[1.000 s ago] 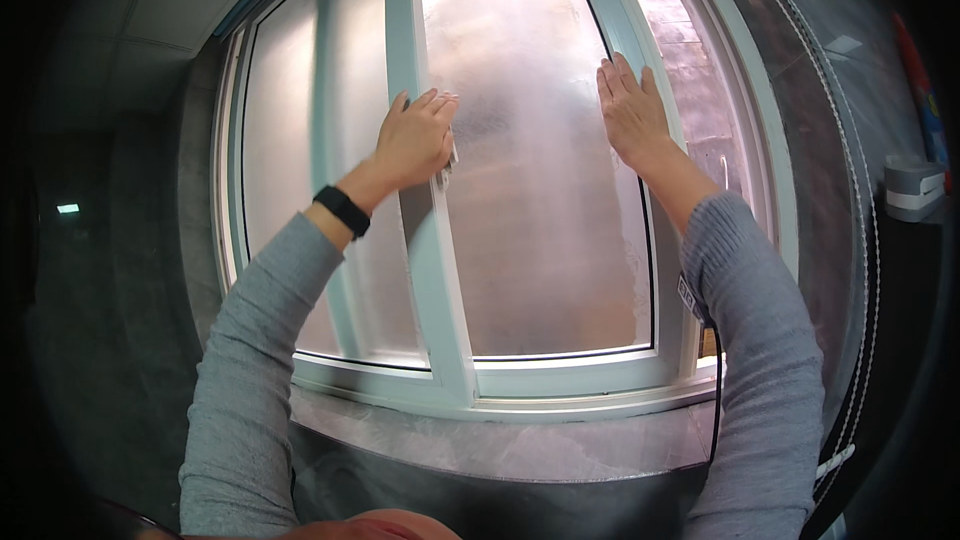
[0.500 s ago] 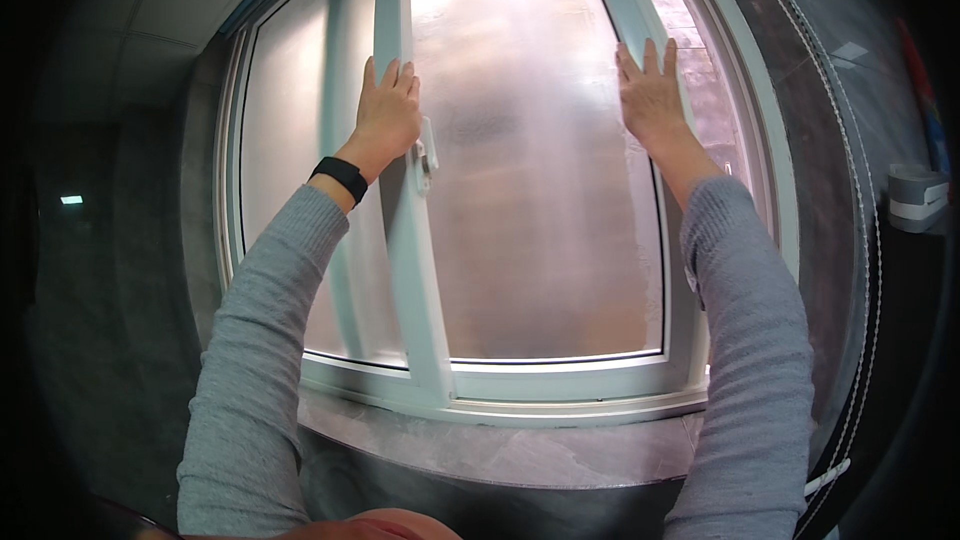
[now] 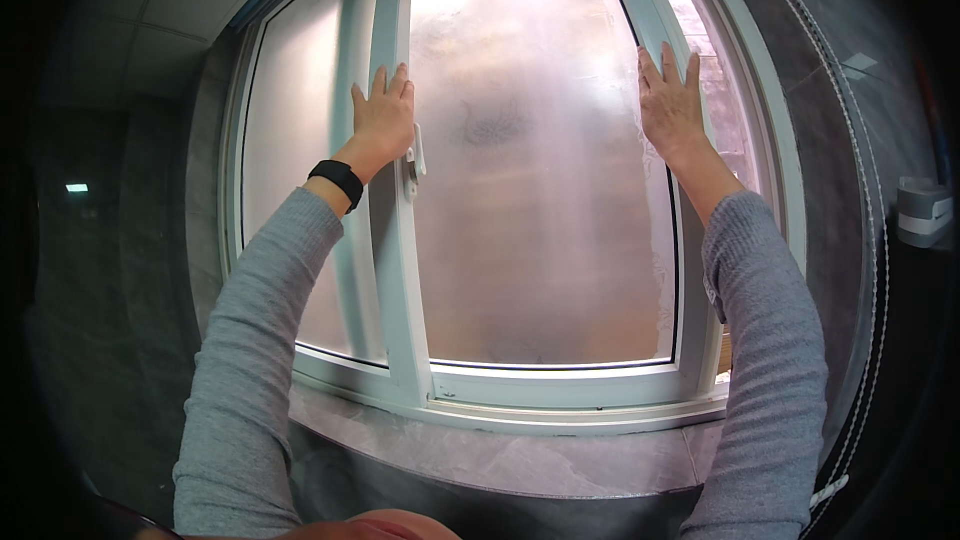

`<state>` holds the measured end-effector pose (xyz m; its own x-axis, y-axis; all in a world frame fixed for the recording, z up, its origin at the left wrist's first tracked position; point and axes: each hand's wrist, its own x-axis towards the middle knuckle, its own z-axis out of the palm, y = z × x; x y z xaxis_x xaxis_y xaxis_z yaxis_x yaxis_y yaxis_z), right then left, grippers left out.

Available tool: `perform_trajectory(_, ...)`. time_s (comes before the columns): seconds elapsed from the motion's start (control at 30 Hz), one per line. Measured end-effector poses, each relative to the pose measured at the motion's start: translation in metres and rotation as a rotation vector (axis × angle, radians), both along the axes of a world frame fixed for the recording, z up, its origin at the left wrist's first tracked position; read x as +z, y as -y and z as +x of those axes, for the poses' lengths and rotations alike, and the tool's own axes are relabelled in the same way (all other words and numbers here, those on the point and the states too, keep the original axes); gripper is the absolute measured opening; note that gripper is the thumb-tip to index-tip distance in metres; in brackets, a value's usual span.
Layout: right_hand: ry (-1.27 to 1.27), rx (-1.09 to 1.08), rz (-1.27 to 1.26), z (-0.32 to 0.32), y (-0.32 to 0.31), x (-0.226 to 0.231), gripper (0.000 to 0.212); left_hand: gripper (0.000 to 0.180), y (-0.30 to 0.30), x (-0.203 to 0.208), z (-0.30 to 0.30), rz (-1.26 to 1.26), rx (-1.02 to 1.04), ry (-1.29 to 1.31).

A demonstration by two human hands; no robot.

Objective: The person lifts and fits two white window sashes into a wall opening, aligning each pane into the frame and adjusting the edges. The person handles the sashes by hand, positioning them into the opening and pressing along the edges to seat them.

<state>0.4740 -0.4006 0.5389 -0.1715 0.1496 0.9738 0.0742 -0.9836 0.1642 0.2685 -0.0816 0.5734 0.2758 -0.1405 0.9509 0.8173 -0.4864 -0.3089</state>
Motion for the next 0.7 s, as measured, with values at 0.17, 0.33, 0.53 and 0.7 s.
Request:
perform_trajectory(0.17,-0.003,0.112,0.04,0.0,0.001,-0.005,0.048,0.055,-0.014,0.0,0.003,-0.287,-0.752,0.179)
perform_trajectory(0.33,0.02,0.106,0.043,0.004,-0.002,-0.003,0.048,0.055,-0.003,0.006,0.006,-0.248,-0.738,0.24)
perform_trajectory(0.53,0.019,0.1,0.06,0.008,0.0,-0.003,0.049,0.054,0.042,0.004,0.015,-0.232,-0.724,0.205)
perform_trajectory(0.7,0.009,0.038,0.07,0.001,0.003,-0.004,0.05,0.041,0.04,0.004,0.008,0.115,-0.376,0.078)
